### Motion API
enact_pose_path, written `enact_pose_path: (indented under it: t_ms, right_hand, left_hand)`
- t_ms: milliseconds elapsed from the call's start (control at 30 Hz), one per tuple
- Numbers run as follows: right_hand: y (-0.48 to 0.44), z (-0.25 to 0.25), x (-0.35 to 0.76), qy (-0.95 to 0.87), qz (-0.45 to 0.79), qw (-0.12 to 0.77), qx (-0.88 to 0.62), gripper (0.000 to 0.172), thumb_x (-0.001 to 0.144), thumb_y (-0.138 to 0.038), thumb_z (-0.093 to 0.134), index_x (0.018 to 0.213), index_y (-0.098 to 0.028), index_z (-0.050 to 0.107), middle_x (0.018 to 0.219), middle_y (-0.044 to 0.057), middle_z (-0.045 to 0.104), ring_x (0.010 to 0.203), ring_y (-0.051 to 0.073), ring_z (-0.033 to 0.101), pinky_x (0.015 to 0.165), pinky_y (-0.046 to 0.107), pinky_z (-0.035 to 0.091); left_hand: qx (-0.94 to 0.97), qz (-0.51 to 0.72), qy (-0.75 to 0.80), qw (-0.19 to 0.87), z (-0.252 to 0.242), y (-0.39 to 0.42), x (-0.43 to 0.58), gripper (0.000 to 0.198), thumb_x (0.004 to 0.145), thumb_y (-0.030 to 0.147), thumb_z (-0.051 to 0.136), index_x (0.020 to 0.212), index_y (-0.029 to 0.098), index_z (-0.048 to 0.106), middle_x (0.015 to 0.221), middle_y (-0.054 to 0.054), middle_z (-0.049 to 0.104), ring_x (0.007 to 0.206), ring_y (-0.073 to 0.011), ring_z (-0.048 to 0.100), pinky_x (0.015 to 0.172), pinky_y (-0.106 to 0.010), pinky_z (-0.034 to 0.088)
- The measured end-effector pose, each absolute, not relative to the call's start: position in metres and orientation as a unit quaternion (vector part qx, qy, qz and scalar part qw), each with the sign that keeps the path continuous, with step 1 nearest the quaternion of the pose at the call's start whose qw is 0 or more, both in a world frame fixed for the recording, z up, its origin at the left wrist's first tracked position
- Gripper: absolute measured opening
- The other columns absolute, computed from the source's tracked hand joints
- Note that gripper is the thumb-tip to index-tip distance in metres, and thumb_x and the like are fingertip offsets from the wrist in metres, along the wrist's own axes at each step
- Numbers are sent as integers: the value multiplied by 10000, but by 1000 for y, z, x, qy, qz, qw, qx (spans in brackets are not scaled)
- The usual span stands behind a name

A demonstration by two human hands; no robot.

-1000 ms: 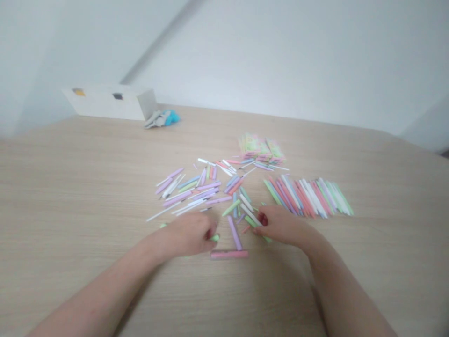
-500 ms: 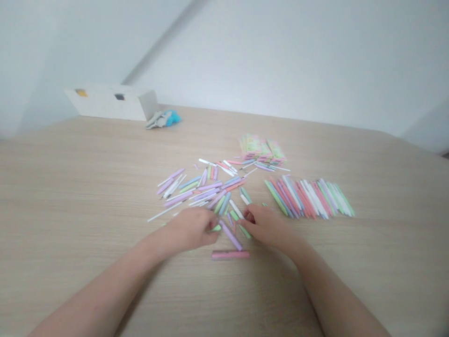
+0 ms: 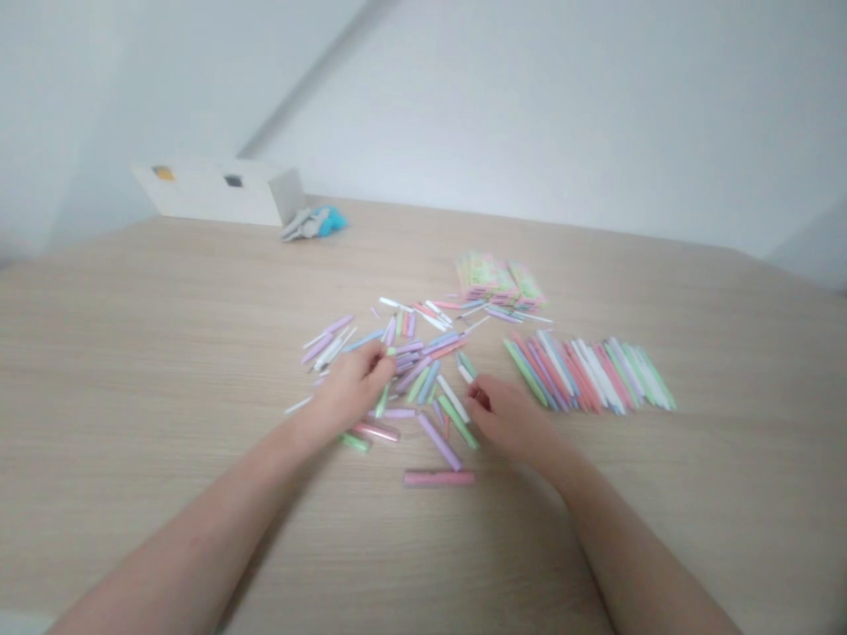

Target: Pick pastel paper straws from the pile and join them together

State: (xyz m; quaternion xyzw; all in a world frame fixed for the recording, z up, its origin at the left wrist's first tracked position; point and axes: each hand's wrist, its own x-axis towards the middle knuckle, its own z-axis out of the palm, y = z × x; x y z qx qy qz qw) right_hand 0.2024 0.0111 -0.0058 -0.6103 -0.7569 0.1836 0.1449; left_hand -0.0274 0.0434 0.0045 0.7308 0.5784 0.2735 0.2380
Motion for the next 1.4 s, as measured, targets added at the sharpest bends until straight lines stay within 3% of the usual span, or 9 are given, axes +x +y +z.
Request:
enact_pose_path:
  t_ms: [133, 400, 600, 733, 967, 1200, 1400]
  right_hand:
    - [10, -5, 201, -763, 181, 149, -602, 168, 854, -240, 464, 776, -158, 588, 716, 41, 635, 651, 140, 550, 584, 234, 324]
    - [13, -10, 201, -754, 159, 192, -608, 152, 849, -217, 455, 813, -166, 593, 737, 34, 647, 673, 145, 566, 602, 234, 343]
    - [15, -14, 202, -758, 156, 208, -598, 153, 846, -215, 463, 829, -162, 606, 736, 34, 649, 678, 149, 574, 611, 236, 358]
    - [16, -15, 201, -763, 158, 212, -590, 159, 847, -217, 459, 821, -159, 605, 734, 36, 653, 670, 148, 576, 605, 236, 359]
    - [21, -17, 209, -742, 129, 220, -620, 159, 830, -213, 468, 848, -168, 620, 754, 38, 668, 700, 161, 595, 638, 248, 380]
    - [28, -5, 226, -684, 87, 236, -684, 190, 821, -234, 472, 885, -162, 636, 787, 52, 684, 734, 173, 613, 658, 258, 397]
    - [34, -2, 244, -669, 94, 201, -709, 218, 786, -186, 490, 911, -164, 667, 869, 58, 703, 742, 173, 612, 686, 274, 419]
  left_hand:
    - [719, 278, 573, 278, 5, 40, -25, 207, 870, 302, 346, 773, 189, 490, 574, 25, 588, 541, -134, 503, 555, -238, 369]
    - [770, 268, 532, 229, -8, 37, -17, 174, 848, 240, 382, 947, 174, 509, 711, 6, 577, 655, -156, 550, 602, -256, 386]
    - [836, 117, 478, 245, 5, 27, -17, 206, 844, 308, 454, 775, 189, 606, 654, 0, 601, 628, -153, 567, 577, -234, 375]
    - [874, 59, 418, 241, 7, 22, -18, 191, 807, 326, 525, 846, 208, 670, 752, -23, 662, 700, -176, 598, 614, -243, 403]
    - [889, 14, 426, 168, -11, 23, -18, 220, 796, 308, 537, 949, 212, 663, 913, -80, 685, 891, -257, 623, 734, -312, 439]
    - [898, 5, 414, 146, -14, 22, -15, 266, 846, 298, 477, 1031, 204, 644, 949, -96, 686, 909, -265, 626, 745, -326, 451]
    - [906, 11, 404, 123, -16, 20, -16, 246, 846, 283, 444, 970, 170, 625, 925, -108, 677, 874, -265, 629, 720, -329, 457]
